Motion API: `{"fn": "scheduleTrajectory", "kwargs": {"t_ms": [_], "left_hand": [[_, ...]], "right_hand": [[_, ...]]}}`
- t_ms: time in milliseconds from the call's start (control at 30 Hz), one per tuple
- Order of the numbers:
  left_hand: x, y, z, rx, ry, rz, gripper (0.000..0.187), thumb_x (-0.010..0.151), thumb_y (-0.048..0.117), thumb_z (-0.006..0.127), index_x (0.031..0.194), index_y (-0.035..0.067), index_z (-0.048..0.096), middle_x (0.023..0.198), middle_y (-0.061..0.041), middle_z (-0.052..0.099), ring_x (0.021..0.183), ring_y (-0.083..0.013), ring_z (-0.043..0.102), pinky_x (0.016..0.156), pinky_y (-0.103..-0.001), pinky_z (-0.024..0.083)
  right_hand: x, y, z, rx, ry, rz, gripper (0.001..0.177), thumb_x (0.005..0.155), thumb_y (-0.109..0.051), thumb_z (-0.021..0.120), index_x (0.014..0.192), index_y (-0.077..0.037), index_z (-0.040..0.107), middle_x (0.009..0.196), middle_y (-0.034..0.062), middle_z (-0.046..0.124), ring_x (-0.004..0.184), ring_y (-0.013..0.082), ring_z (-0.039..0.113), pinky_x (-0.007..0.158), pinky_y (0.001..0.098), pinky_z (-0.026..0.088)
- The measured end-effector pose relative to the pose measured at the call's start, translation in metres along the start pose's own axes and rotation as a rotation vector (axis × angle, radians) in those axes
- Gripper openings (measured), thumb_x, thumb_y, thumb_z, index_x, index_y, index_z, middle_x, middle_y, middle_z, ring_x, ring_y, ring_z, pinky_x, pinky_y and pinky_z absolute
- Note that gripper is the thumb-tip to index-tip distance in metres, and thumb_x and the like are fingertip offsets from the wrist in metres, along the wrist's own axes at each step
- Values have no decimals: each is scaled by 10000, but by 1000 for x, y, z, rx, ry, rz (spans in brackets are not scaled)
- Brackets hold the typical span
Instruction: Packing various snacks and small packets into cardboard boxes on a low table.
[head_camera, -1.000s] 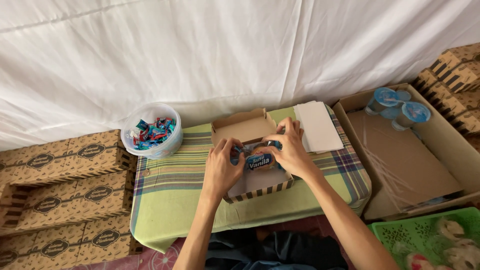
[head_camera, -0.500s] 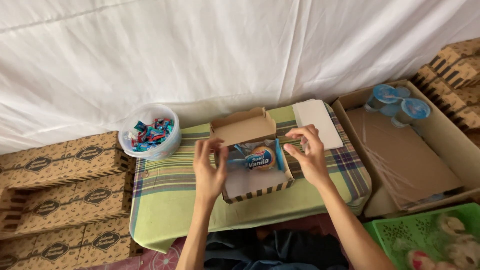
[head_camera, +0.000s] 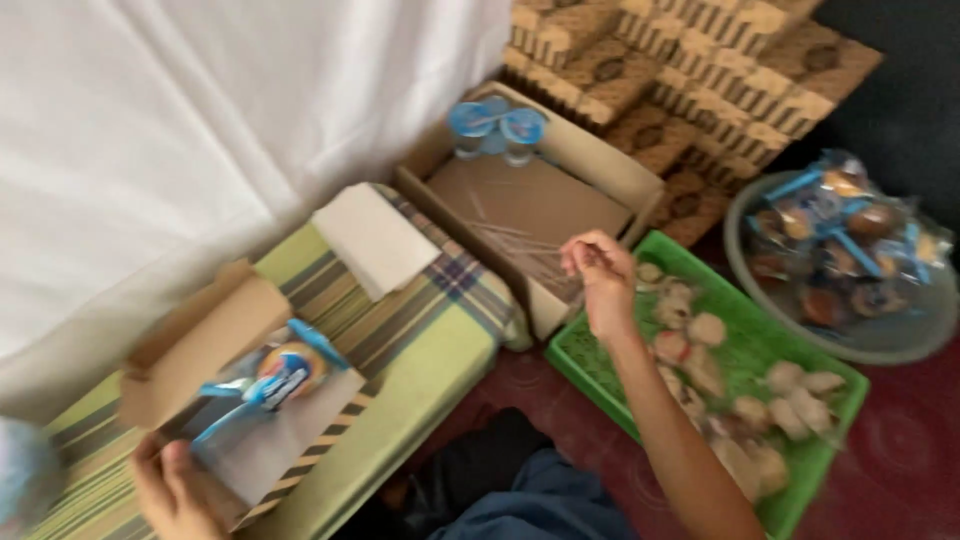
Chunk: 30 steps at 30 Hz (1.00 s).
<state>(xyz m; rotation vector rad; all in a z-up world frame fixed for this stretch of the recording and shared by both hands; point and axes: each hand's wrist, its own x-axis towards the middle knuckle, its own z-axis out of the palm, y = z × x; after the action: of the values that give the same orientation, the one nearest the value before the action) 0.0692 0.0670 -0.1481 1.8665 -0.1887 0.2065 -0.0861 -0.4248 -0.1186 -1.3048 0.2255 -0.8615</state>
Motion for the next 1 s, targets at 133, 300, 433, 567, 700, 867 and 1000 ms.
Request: {"fn": "scheduleTrajectory", "kwargs": {"t_ms": [133, 300, 433, 567, 700, 867, 1000], "left_hand": [[-5, 8, -3, 150, 5, 157, 598, 1201, 322, 321, 1444, -222, 365, 1287, -428, 476, 1158, -526, 505, 999, -579, 391], [-4, -11, -8, 152, -1, 195, 538, 1230, 290, 325, 1437, -202, 390, 1279, -393, 493, 1129, -465, 503, 990, -525, 399], [-3, -16, -10, 131, -4, 198, 513, 1238, 290, 326, 1442, -173, 406, 1270, -368, 520, 1110, -434, 506, 993, -497, 401], [-4, -11, -8, 152, 5, 206, 497, 1234, 280, 331, 1455, -158, 408, 1293, -367, 512, 1136, -445, 500, 1009, -507, 390], [-8, 4, -5, 148, 9, 195, 496, 1209, 274, 335, 1434, -162, 411, 1290, -350, 486, 1154, -420, 461, 1033, -505, 357], [-12, 26, 0, 113, 2, 131, 538, 1188, 349, 323, 1428, -128, 385, 1315, -353, 481, 1177, -431, 470, 1031, -528, 366], [-11, 25, 1, 146, 14, 133, 499, 1184, 305, 322, 1409, -133, 404, 1302, -346, 495, 1153, -419, 469, 1025, -516, 361]], "right_hand": [[-3, -1, -95, -623, 201, -100, 16, 925, -54, 682, 918, -60, 669, 833, 5, 637, 747, 123, 541, 737, 255, 454], [-18, 19, -200, -1102, 181, 322, 272, 811, 26, 682, 1079, 12, 728, 880, 151, 722, 755, 265, 658, 708, 376, 517], [-29, 41, -235, -1480, 79, 612, 749, 762, -113, 749, 1478, -200, 547, 1374, 329, 496, 1328, 521, 405, 1067, 630, 415], [-36, 43, -217, -1505, 40, 700, 686, 793, -92, 757, 1444, -149, 549, 1527, 284, 434, 1411, 509, 344, 1184, 655, 281], [-45, 49, -207, -1485, 21, 567, 741, 706, 59, 719, 1408, -101, 543, 1530, 293, 405, 1410, 509, 337, 1153, 626, 314], [-50, 48, -191, -1471, 18, 409, 601, 689, 67, 714, 1276, -20, 621, 1548, 331, 382, 1359, 531, 377, 1011, 632, 464], [-48, 32, -177, -1104, 306, 377, 319, 803, 16, 757, 1061, -38, 576, 1067, 159, 647, 1019, 332, 617, 866, 495, 565]]}}
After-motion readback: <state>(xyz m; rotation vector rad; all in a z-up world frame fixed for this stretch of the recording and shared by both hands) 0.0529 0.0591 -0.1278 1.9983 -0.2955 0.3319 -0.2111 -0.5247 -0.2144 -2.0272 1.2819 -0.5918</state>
